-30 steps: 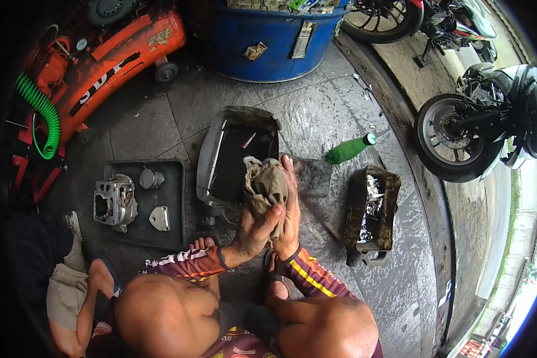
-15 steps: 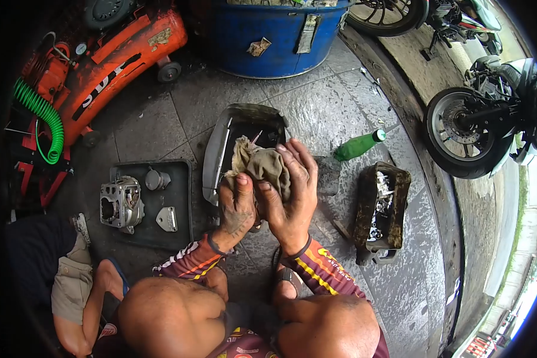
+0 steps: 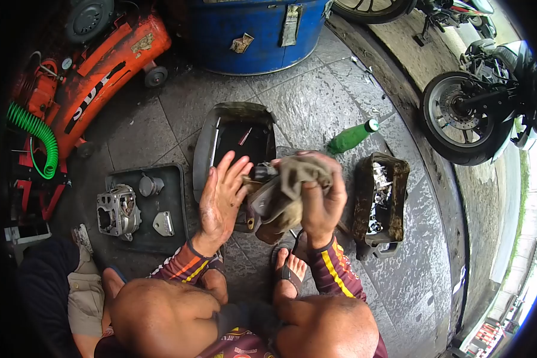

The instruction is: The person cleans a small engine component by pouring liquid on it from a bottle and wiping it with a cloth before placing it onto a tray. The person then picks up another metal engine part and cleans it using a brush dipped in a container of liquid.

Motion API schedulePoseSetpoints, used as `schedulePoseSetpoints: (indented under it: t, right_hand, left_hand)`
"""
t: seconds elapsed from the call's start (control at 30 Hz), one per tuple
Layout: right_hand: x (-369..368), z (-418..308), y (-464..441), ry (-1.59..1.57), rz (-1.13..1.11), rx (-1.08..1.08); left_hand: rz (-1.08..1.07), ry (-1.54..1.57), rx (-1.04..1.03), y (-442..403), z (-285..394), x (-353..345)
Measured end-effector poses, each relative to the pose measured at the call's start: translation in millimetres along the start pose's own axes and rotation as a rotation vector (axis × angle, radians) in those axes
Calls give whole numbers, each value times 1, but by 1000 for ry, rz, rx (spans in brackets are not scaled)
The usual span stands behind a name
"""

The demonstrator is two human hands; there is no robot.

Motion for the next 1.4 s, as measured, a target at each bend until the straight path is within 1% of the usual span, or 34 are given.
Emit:
schedulePoseSetpoints:
  t: [0.03, 0.1, 0.13, 0.17, 0.2, 0.23, 0.27, 0.3, 0.33, 0.37, 0.4, 0.43, 0.47, 0.5, 0.53, 0.57, 0.63, 0.67, 0.73, 0.77, 0.83, 0.87, 0.9, 0.93, 1.03, 1.07, 1.17, 1.2, 1.23, 1.3, 1.33, 1.37, 1.4]
  right_hand:
    - [-15, -11, 3, 136, -91, -12]
    - [-48, -10, -7, 706, -261, 225]
    - [-50, -3, -11, 750, -101, 184]
    - [-48, 6, -14, 793, 53, 142]
    - [-42, 12, -19, 807, 67, 64]
    - [-38, 18, -18, 728, -1, -14]
    - [-42, 25, -10, 642, -128, -42]
    - [-52, 30, -1, 554, -255, -68]
    - [-64, 24, 12, 686, -238, 86]
    - [-70, 22, 17, 773, -248, 144]
    - [-69, 25, 14, 783, -239, 163]
    - [-68, 29, 11, 791, -228, 177]
    - [-64, 32, 6, 731, -204, 146]
    - [-63, 31, -1, 672, -183, 119]
    - [-61, 29, -6, 626, -82, 30]
    - [-57, 25, -11, 616, -60, -34]
    - [-57, 27, -14, 620, -43, -152]
    - [-56, 30, -13, 622, -42, -150]
    - [-50, 41, -10, 446, -3, -193]
    - [-48, 46, -5, 265, 28, -264]
    - [-47, 46, 6, -82, 184, -237]
    - [-45, 42, 9, -54, 214, -157]
    - [-44, 40, 14, -127, 254, -111]
    - [-43, 37, 19, -196, 292, -61]
    - [-30, 40, 25, -119, 317, -4]
    - [-28, 41, 26, 86, 387, 36]
    - [-23, 22, 22, -182, 527, -32]
    - [-19, 7, 19, -120, 487, 31]
    - [-15, -3, 16, -57, 447, 95]
    - [-40, -25, 13, 19, 274, 242]
    - [-50, -30, 10, 310, 144, 299]
    - [-63, -35, 9, 650, -26, 332]
    - [-78, -20, 6, 812, -185, 335]
  left_hand:
    - [-98, 187, 44, -1, 7, -25]
    - [-228, 800, 223, -6, 3, -26]
    - [78, 502, 222, -3, 2, -28]
    - [159, 475, 275, -4, 7, -34]
    - [192, 432, 225, -4, 4, -32]
    - [225, 384, 185, -3, -3, -27]
    - [290, 327, 125, -1, -8, -23]
    - [316, 119, -36, 2, -13, -19]
    - [202, -22, -213, 7, -13, -18]
    - [203, 71, -160, 7, -15, -15]
    - [209, 162, -106, 5, -11, -19]
    - [210, 157, -107, 6, -13, -14]
    - [175, 68, -102, 7, -19, -7]
    - [212, 59, -56, 9, -22, -11]
    - [250, 51, -10, 12, -24, -15]
    - [279, 13, -27, 16, -26, -19]
    - [243, 21, -21, 14, -29, -15]
    - [241, 23, -21, 14, -29, -16]
    - [219, 49, -46, 14, -25, -23]
    - [203, 67, -18, 14, -22, -21]
    - [191, 327, 93, 2, -14, -22]
    - [135, 433, 145, 0, -9, -22]
    - [107, 546, 174, -1, -8, -19]
    - [104, 553, 168, -1, -7, -17]
    - [61, 635, 114, -8, 0, -13]
    - [66, 653, 103, -10, 4, -14]
    - [76, 690, 32, -13, 8, -10]
    - [137, 704, 49, -12, 11, -9]
    - [139, 704, 43, -11, 12, -7]
    - [117, 647, 79, -9, 12, -4]
    - [88, 580, 81, -7, 17, -11]
    - [161, 374, 42, -1, 18, -21]
    - [147, 312, -56, 1, 13, -25]
Point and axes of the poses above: each hand's wrist, its own y-axis away from the middle knuckle, its own x-axis out of the back of the hand, z = x × y, the point moved 2 cm from there along -y, towards the middle knuckle, and after that the axes turned 15 degrees about -x, right-handed, at the moved point
